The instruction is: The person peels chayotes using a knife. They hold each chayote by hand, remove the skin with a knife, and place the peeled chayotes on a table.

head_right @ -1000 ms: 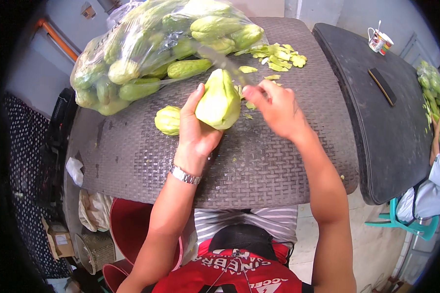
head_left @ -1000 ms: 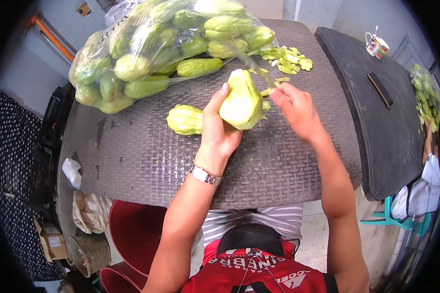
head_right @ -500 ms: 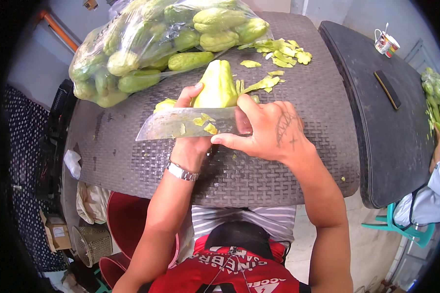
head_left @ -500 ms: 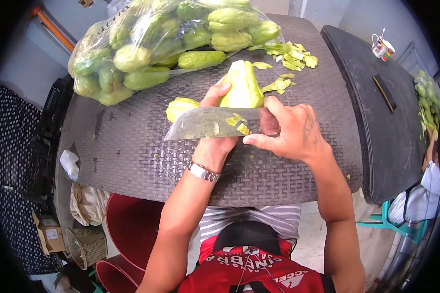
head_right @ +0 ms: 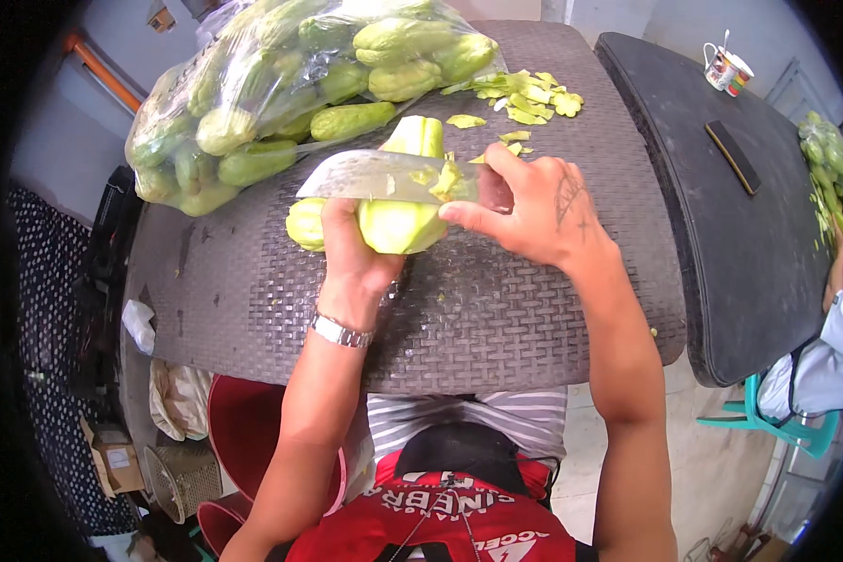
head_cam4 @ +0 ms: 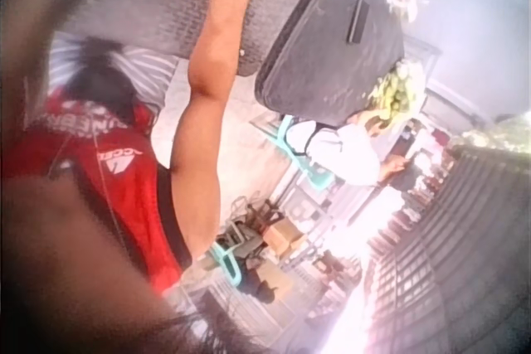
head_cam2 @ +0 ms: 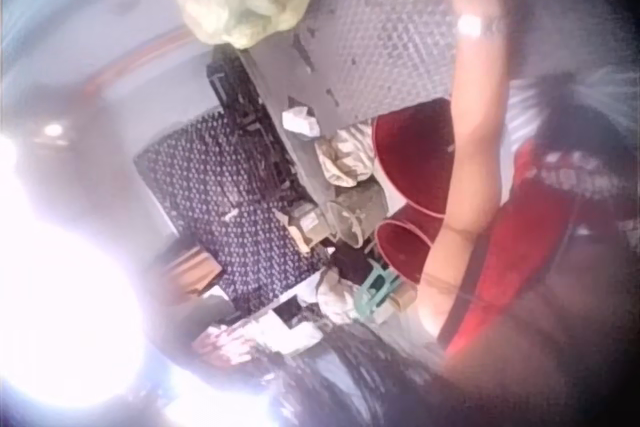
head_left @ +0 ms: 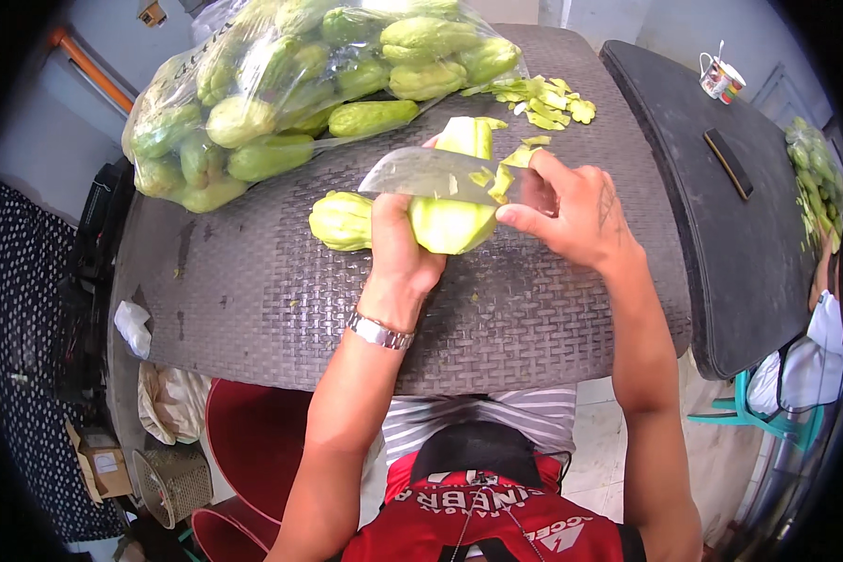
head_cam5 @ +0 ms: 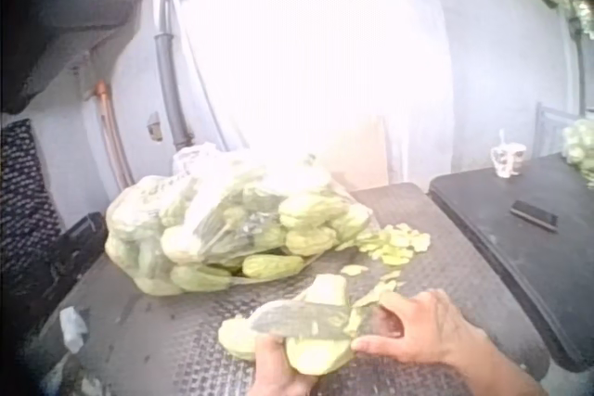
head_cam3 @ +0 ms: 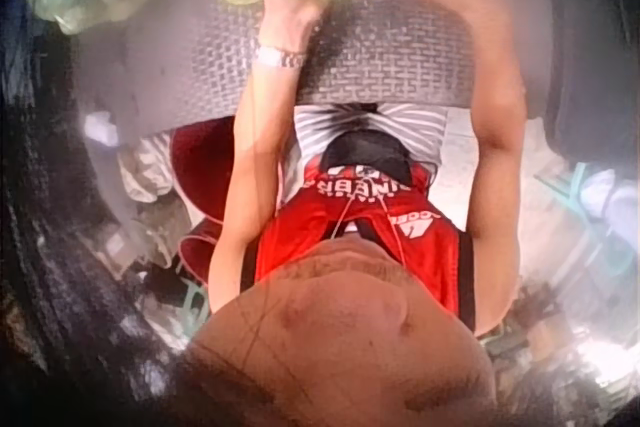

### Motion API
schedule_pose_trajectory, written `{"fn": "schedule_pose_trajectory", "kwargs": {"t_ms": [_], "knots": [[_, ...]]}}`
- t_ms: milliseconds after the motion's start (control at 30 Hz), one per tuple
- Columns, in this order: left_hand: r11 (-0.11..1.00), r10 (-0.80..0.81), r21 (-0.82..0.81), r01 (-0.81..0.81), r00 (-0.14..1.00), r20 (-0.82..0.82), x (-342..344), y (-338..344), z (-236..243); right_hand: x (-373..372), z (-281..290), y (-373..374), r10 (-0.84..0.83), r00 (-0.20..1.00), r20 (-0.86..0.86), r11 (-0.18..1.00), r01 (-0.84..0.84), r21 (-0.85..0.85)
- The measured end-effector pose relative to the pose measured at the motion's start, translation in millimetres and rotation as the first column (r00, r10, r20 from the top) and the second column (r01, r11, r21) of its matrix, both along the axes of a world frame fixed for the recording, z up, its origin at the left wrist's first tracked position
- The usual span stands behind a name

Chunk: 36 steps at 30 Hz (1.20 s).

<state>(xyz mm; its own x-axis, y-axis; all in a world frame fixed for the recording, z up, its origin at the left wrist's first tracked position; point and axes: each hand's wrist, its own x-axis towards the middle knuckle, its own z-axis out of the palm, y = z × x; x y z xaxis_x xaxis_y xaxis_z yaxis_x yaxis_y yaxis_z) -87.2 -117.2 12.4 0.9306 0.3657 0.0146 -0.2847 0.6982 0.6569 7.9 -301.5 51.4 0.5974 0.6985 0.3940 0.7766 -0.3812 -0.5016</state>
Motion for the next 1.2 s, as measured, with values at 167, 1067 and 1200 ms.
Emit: {"fn": "schedule_pose_trajectory", "kwargs": {"t_ms": [167,1067,1200], "knots": [[0.992,-0.096,-0.083,0.098,0.995,0.026,3,6,0,-16,-1,6,0.142,0.989,0.040,0.990,-0.142,0.018],[0.998,-0.055,-0.026,0.052,0.992,-0.115,-4,0,5,19,-5,-10,-0.046,0.999,-0.013,0.999,0.046,-0.006],[0.995,-0.088,-0.064,0.080,0.987,-0.137,-2,1,5,27,-12,-11,-0.036,0.999,-0.014,0.999,0.037,0.023]]}}
